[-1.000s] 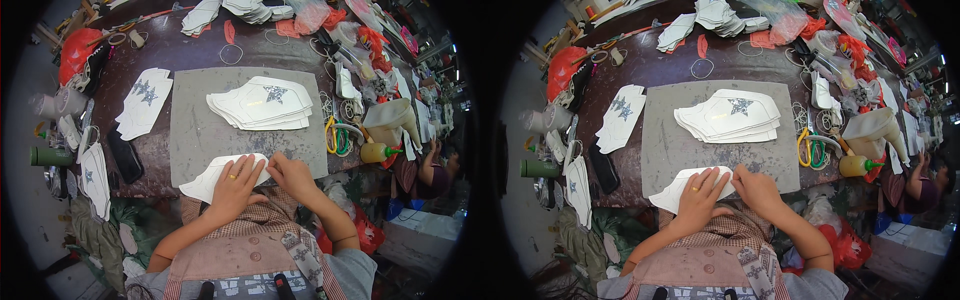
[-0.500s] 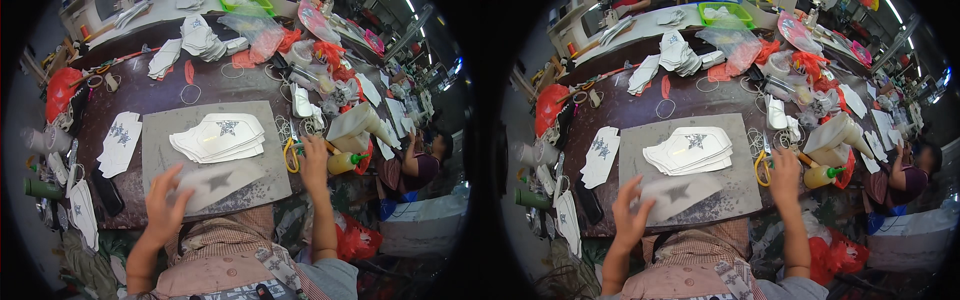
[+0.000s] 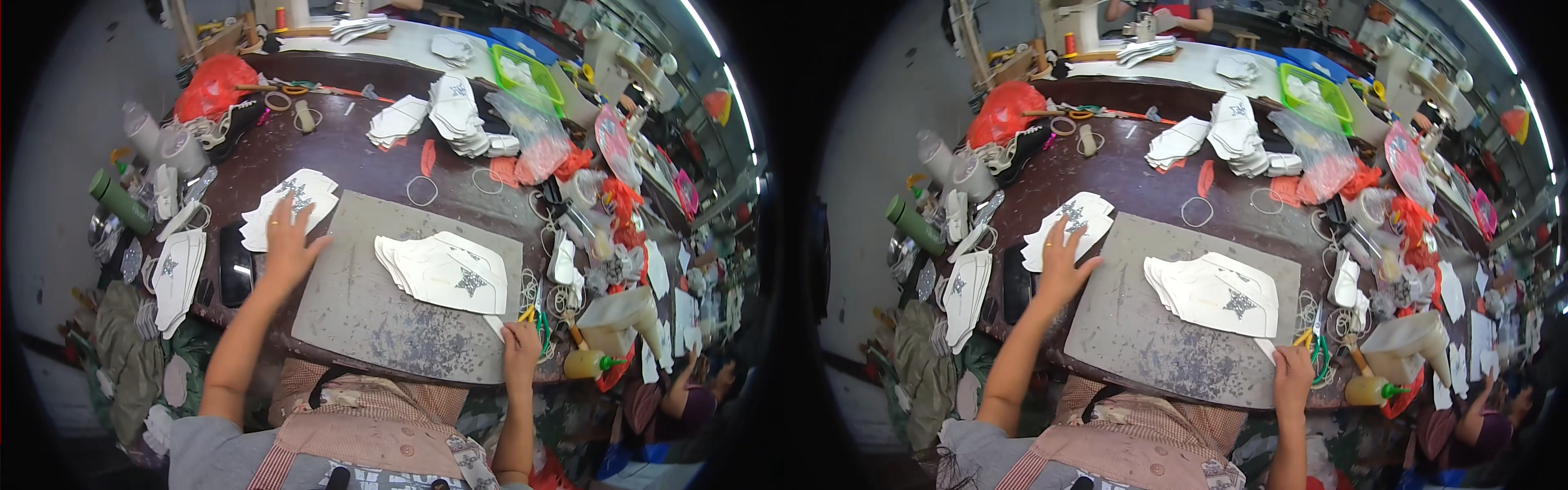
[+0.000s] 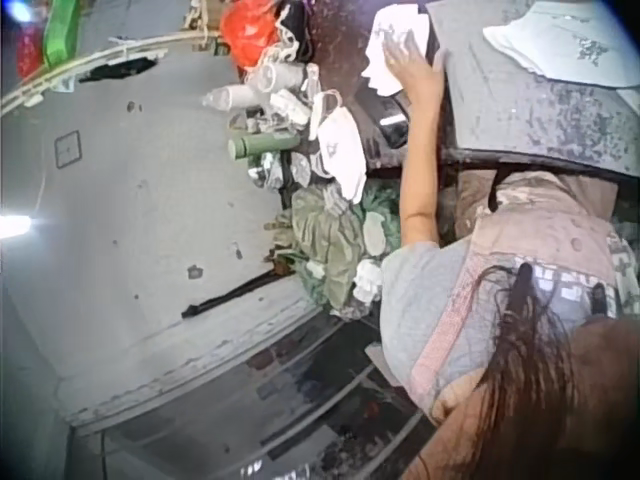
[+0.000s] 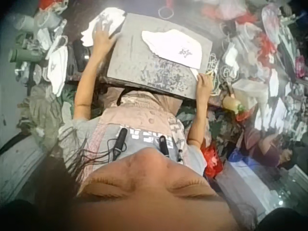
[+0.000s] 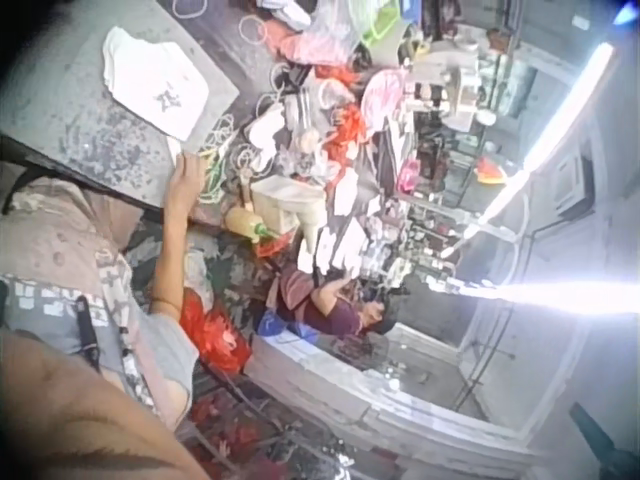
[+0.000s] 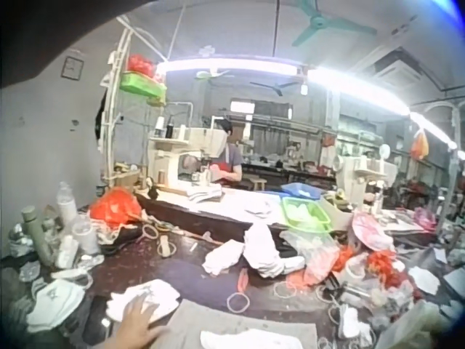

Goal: The person places silver star-shaped sequins onto white fabric pieces, pressing them into place by hand. They handle the fabric pieces one at a time, arranging the stars in a specific pattern before moving to the next piece.

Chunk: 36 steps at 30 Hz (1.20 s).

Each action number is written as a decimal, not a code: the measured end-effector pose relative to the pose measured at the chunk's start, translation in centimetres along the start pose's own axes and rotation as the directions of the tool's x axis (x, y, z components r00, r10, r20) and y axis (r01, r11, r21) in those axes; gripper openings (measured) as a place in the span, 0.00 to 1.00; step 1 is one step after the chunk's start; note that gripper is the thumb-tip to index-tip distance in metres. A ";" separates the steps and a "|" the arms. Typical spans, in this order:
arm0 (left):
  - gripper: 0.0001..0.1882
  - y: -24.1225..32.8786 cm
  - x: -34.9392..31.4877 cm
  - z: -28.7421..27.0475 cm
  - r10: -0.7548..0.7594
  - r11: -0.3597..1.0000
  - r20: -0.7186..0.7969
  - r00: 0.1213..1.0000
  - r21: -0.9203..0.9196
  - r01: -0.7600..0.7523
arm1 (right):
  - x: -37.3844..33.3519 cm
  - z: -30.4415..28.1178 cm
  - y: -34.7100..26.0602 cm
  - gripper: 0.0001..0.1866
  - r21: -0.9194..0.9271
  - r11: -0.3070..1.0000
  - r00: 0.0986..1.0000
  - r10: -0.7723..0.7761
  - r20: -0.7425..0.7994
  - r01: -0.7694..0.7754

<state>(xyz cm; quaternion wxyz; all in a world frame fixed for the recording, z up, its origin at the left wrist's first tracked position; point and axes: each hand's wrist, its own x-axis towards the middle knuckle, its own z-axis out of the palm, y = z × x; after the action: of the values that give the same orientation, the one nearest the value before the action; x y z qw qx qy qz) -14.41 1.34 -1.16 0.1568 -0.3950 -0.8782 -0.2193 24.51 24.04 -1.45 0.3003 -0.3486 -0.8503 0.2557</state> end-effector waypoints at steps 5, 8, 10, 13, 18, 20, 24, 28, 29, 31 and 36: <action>0.32 -9.1 -2.2 1.2 0.064 0.995 0.149 0.987 -0.080 -0.053 | 0.5 1.5 -1.2 0.06 -0.403 0.880 0.965 -0.260 0.032 0.251; 0.32 -7.8 -1.6 0.6 0.100 0.992 0.104 0.989 -0.084 -0.092 | -0.9 2.0 -0.5 0.09 -0.366 0.904 0.967 -0.252 -0.042 0.220; 0.32 -6.3 -1.7 0.0 0.108 0.991 0.043 0.993 -0.080 -0.104 | -1.3 1.7 -1.1 0.09 -0.321 0.919 0.972 -0.235 0.028 0.231; 0.34 -6.1 -1.5 1.6 0.141 0.984 0.027 0.990 0.104 -0.144 | -1.7 1.5 -1.3 0.08 -0.340 0.889 0.949 -0.313 0.038 0.307; 0.30 -6.8 -1.5 1.9 0.198 0.933 0.174 0.965 0.269 -0.240 | -1.5 1.2 -1.1 0.09 -0.317 0.872 0.919 -0.395 -0.005 0.373; 0.26 -6.9 -1.0 1.9 0.254 0.913 0.157 0.954 0.287 -0.290 | -0.5 0.9 -0.5 0.07 -0.275 0.910 0.945 -0.327 -0.011 0.312; 0.25 -6.9 -0.5 0.7 0.192 0.936 0.217 0.957 0.253 -0.245 | 0.0 1.0 -0.3 0.06 -0.298 0.910 0.954 -0.299 0.010 0.288; 0.21 -4.7 -1.3 -4.9 0.129 0.987 -0.206 0.970 -0.064 -0.145 | -1.1 1.4 -1.0 0.08 -0.438 0.818 0.916 -0.400 0.033 0.373; 0.20 -3.1 -1.9 -6.4 0.161 0.972 -0.335 0.928 -0.109 -0.208 | -1.5 1.4 -1.0 0.08 -0.458 0.806 0.917 -0.396 0.054 0.375; 0.19 0.1 -5.1 -9.1 0.368 0.919 -0.331 0.869 -0.014 -0.395 | -1.7 1.2 -0.9 0.09 -0.408 0.836 0.929 -0.350 0.117 0.367; 0.21 6.8 -14.5 -6.7 0.653 0.750 0.070 0.754 -0.194 -0.632 | -1.7 -0.7 -4.1 0.09 -0.406 0.840 0.919 -0.244 0.311 0.360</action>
<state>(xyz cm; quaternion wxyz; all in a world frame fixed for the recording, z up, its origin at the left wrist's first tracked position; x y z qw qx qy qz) 0.78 -7.11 -0.16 0.1318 -0.6981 -0.6765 -0.1940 24.17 20.37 1.10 0.1390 -0.2349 -0.9612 0.0398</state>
